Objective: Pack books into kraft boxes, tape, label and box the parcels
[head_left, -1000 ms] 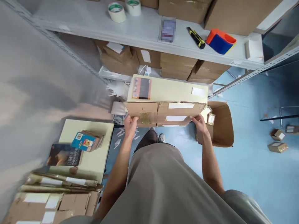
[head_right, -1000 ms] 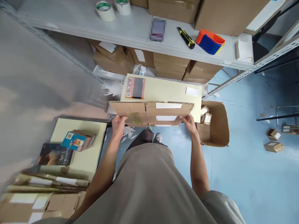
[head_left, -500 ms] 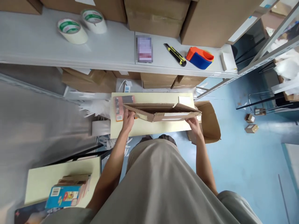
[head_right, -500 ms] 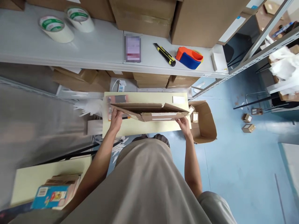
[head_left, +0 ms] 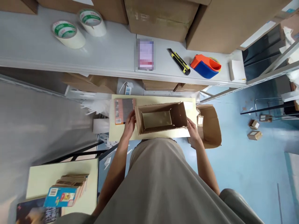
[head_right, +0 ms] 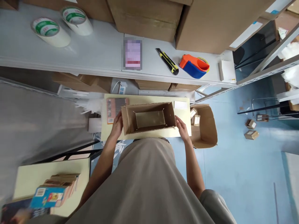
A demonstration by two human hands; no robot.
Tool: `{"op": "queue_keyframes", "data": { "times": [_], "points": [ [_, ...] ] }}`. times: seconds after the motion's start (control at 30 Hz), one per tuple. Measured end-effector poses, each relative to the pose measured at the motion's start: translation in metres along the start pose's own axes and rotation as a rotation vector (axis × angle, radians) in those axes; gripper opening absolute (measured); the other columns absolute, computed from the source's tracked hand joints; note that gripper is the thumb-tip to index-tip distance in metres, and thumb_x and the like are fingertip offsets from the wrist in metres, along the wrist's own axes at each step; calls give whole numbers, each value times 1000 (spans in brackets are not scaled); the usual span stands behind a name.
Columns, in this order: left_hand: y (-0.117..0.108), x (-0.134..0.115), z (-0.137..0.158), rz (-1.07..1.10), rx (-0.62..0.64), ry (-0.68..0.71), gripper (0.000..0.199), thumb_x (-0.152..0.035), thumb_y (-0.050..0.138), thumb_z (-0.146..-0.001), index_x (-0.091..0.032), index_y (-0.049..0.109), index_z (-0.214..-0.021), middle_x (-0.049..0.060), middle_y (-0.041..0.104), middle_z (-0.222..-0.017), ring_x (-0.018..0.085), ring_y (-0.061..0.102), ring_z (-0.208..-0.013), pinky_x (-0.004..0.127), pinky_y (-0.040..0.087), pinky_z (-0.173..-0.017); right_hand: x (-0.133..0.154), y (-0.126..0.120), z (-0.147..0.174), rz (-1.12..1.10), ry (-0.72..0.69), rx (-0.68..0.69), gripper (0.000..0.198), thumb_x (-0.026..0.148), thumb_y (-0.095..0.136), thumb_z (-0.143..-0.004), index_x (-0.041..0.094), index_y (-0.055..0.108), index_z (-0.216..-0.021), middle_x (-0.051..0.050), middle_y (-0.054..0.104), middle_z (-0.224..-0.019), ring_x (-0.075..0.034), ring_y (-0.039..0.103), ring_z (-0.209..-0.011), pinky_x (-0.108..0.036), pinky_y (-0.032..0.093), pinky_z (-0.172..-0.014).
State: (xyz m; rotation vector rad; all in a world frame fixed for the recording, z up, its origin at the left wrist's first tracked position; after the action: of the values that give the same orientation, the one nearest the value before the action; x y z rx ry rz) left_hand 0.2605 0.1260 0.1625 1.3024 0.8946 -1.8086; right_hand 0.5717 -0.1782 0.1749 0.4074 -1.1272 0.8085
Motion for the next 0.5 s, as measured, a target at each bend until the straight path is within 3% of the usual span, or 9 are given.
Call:
{"op": "queue_keyframes", "data": {
  "times": [0.13, 0.23, 0.37, 0.5],
  "points": [
    [-2, 4, 24, 29, 14, -115, 74, -78, 56, -102, -23, 73, -148, 18, 81, -139, 34, 78, -129, 49, 65, -110, 27, 6, -25, -39, 6, 100, 77, 83, 78, -94, 33, 75, -153, -7, 69, -167, -32, 60, -160, -54, 47, -136],
    [6, -3, 31, 48, 48, -141, 77, -80, 60, -101, -21, 75, -147, 19, 84, -128, 35, 80, -121, 51, 66, -109, 42, 22, -36, -12, 12, 182, 76, 83, 79, -94, 33, 77, -151, -4, 71, -165, -32, 57, -163, -52, 45, -138],
    [11, -13, 30, 68, 11, -191, 84, -88, 62, -96, -20, 77, -143, 19, 84, -125, 35, 82, -116, 51, 68, -105, 53, 29, -40, -54, -12, 140, 76, 87, 74, -94, 32, 78, -146, -4, 74, -161, -34, 57, -162, -50, 48, -136],
    [23, -24, 27, 49, 30, -194, 84, -88, 68, -93, -21, 76, -145, 18, 82, -136, 36, 80, -124, 47, 68, -105, 60, 32, -38, -96, -52, 107, 77, 77, 84, -91, 31, 74, -151, -7, 69, -165, -35, 60, -158, -51, 48, -135]
  ]
}}
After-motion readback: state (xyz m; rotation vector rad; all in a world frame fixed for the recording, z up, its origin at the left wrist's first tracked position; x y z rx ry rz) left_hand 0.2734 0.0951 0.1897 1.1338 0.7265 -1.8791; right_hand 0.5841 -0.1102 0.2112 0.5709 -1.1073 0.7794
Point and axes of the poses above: each hand's wrist, its own z-axis away from the middle knuckle, its own y-axis out of the palm, x = y × z, the point moved 8 cm from there along -z, towards the middle knuckle
